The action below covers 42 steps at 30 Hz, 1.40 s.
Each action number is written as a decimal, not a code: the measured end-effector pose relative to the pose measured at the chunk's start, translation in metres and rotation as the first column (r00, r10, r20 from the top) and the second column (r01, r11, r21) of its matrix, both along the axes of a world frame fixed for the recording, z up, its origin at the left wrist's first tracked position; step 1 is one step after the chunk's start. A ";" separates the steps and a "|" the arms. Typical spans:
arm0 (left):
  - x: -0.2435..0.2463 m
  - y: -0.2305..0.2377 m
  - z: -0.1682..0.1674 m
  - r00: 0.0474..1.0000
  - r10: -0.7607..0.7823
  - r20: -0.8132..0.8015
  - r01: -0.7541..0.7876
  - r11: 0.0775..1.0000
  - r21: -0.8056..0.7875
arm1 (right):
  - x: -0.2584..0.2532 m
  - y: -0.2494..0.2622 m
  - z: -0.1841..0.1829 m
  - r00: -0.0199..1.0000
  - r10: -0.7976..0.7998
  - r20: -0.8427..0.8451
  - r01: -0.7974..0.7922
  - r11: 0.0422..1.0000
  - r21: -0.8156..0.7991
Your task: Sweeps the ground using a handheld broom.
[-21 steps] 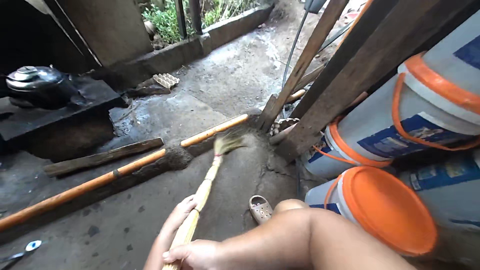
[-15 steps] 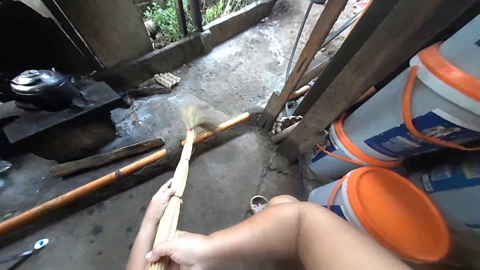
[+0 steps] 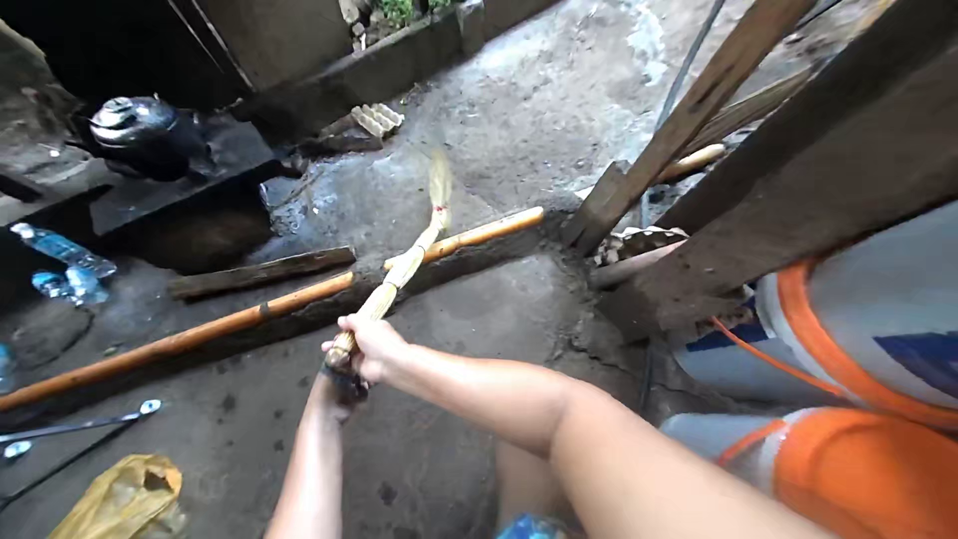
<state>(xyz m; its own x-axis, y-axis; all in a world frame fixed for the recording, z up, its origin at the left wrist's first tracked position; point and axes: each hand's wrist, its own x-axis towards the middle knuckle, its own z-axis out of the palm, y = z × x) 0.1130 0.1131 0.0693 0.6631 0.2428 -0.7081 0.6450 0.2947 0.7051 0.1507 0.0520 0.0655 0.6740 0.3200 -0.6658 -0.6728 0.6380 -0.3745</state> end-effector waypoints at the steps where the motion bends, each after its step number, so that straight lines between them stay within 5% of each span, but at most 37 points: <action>1: -0.001 0.035 -0.049 0.973 -0.137 0.186 0.165 0.976 -0.145 | 0.016 -0.005 -0.009 1.000 -0.005 -0.025 0.006 0.999 0.037; 2: 0.005 0.062 -0.088 0.912 -0.252 0.324 0.335 0.913 -0.233 | 0.032 -0.011 -0.013 0.999 -0.017 -0.047 0.021 0.996 0.081; 3: 0.011 0.054 -0.094 0.937 -0.241 0.251 0.290 0.939 -0.184 | 0.048 -0.020 -0.016 0.997 -0.027 -0.071 0.036 0.991 0.126; 7: 0.048 -0.015 -0.072 0.990 -0.143 0.002 0.143 0.990 -0.020 | 0.103 -0.058 -0.033 0.998 -0.038 -0.049 0.050 0.961 0.271; 11: 0.078 -0.081 -0.038 0.988 -0.137 -0.066 0.142 0.987 0.078 | 0.120 -0.076 -0.032 0.992 -0.040 0.118 0.024 0.990 0.136; 15: 0.078 -0.069 -0.036 0.850 -0.488 -0.196 0.523 0.825 0.213 | 0.125 -0.079 -0.043 0.973 -0.157 0.166 0.179 0.976 -0.121; 18: 0.070 -0.039 -0.039 0.710 -0.679 -0.186 0.704 0.690 0.168 | 0.127 -0.082 -0.076 0.978 -0.184 0.093 0.202 0.950 -0.240; 23: 0.059 -0.032 -0.039 0.733 -0.662 -0.156 0.679 0.727 0.104 | 0.126 -0.102 -0.086 0.998 -0.038 -0.047 0.022 0.954 -0.300; 30: 0.065 -0.057 -0.049 0.708 -0.691 -0.144 0.695 0.718 -0.028 | 0.137 -0.127 -0.055 0.998 0.055 0.044 -0.053 0.998 -0.038; 37: 0.075 -0.049 -0.059 0.606 -0.792 -0.075 0.794 0.608 -0.007 | 0.139 -0.106 -0.065 0.986 0.023 0.165 0.059 0.878 -0.475; 42: 0.087 -0.019 -0.060 0.791 -0.612 -0.004 0.611 0.789 -0.068 | 0.136 -0.056 -0.083 0.997 -0.075 -0.001 0.063 0.840 -0.538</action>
